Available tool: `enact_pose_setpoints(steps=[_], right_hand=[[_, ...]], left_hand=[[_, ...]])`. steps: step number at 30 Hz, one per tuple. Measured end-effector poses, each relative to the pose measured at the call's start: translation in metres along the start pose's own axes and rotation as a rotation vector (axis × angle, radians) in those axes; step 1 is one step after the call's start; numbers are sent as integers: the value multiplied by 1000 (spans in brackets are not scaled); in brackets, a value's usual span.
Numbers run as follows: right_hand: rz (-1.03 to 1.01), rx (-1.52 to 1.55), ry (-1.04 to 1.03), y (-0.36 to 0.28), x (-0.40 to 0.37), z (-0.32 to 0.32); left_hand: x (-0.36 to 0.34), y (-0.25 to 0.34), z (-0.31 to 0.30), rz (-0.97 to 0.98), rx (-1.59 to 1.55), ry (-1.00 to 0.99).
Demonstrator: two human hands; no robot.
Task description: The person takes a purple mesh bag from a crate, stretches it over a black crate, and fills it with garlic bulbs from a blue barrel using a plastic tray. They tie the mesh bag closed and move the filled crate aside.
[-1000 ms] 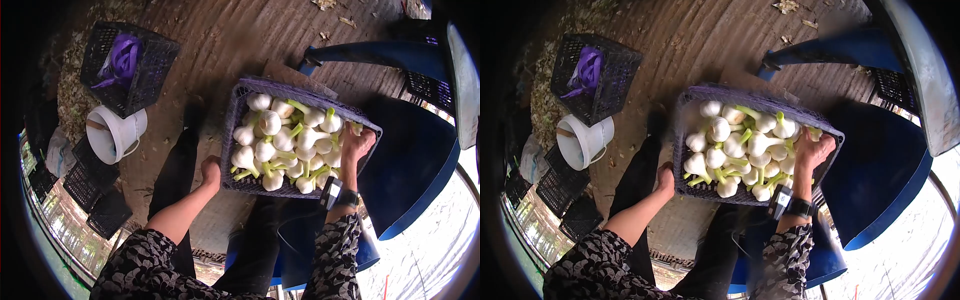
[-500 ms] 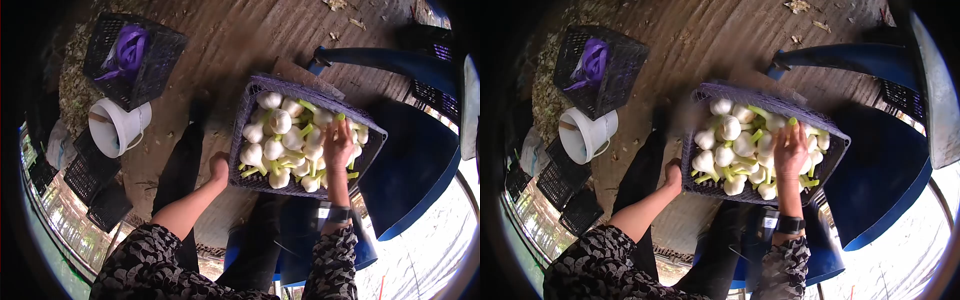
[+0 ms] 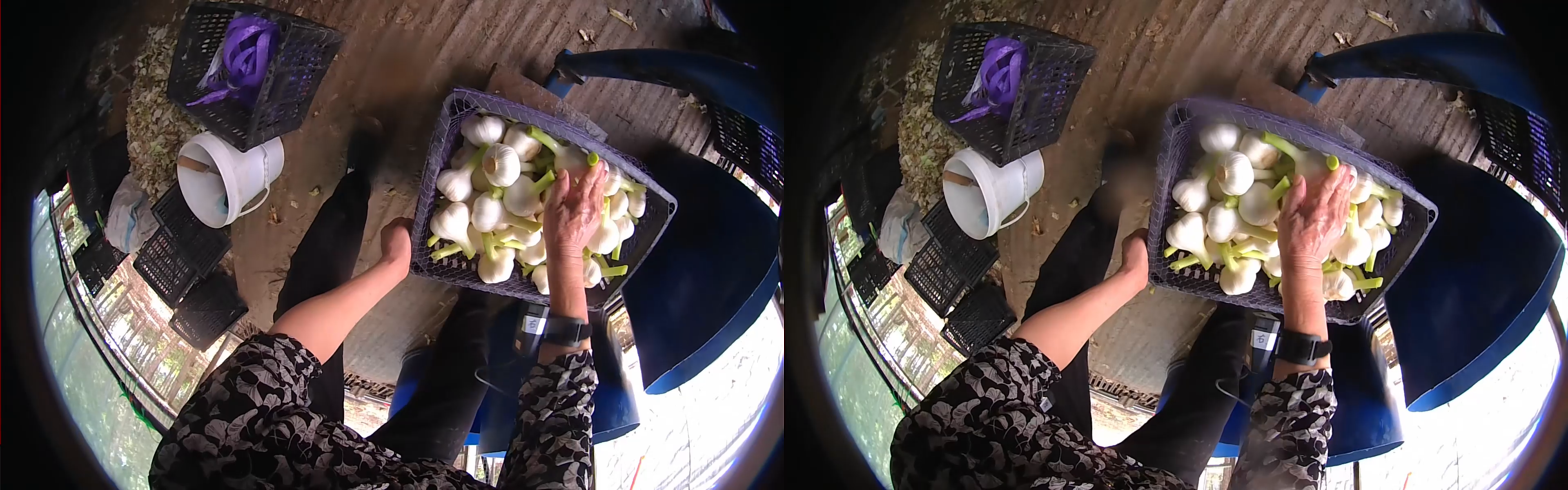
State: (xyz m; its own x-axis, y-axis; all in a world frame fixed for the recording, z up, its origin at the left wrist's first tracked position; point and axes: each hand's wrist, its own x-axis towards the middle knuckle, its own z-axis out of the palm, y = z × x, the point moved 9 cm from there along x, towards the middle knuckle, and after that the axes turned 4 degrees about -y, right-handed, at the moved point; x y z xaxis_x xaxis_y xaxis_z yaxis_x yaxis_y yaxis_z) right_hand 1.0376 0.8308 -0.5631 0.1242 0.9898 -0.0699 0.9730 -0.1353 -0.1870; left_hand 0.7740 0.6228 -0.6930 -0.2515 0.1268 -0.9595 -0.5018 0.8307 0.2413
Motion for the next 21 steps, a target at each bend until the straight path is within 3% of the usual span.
enact_pose_setpoints(steps=[2, 4, 5, 6, 8, 10, 11, 13, 14, 16, 17, 21], right_hand=[[-10, -42, -43, 0, 4, -1], [21, 160, -147, 3, 9, -12], [163, 283, -186, 12, 8, -19], [38, 164, -7, -8, 8, -46], [-87, 265, 26, -53, -1, -58], [-251, 269, -80, -98, -4, -27], [-198, 219, -143, -102, -4, -2], [-130, 178, -251, -100, -4, 33], [-131, 168, -243, -106, -1, 30], [-130, 403, -237, -125, -4, 18], [-137, 432, -307, -130, -11, 34], [-94, 383, -333, -130, -8, 42]], left_hand=[[3, 0, -3, 11, -26, 12], [3, 1, -1, 17, 31, -9], [2, 4, 2, 22, 20, -15], [0, 3, 2, 10, 22, -14], [7, -6, -3, -6, 15, -6], [26, 0, -4, 300, 529, -68], [20, 6, -2, 300, 528, -67], [4, 2, -5, 14, 175, 45], [9, 1, -5, 16, 172, 34], [8, 17, 3, 338, 643, -45], [10, 6, -2, 173, 341, -62], [-3, 10, 1, 2, 214, -6]])
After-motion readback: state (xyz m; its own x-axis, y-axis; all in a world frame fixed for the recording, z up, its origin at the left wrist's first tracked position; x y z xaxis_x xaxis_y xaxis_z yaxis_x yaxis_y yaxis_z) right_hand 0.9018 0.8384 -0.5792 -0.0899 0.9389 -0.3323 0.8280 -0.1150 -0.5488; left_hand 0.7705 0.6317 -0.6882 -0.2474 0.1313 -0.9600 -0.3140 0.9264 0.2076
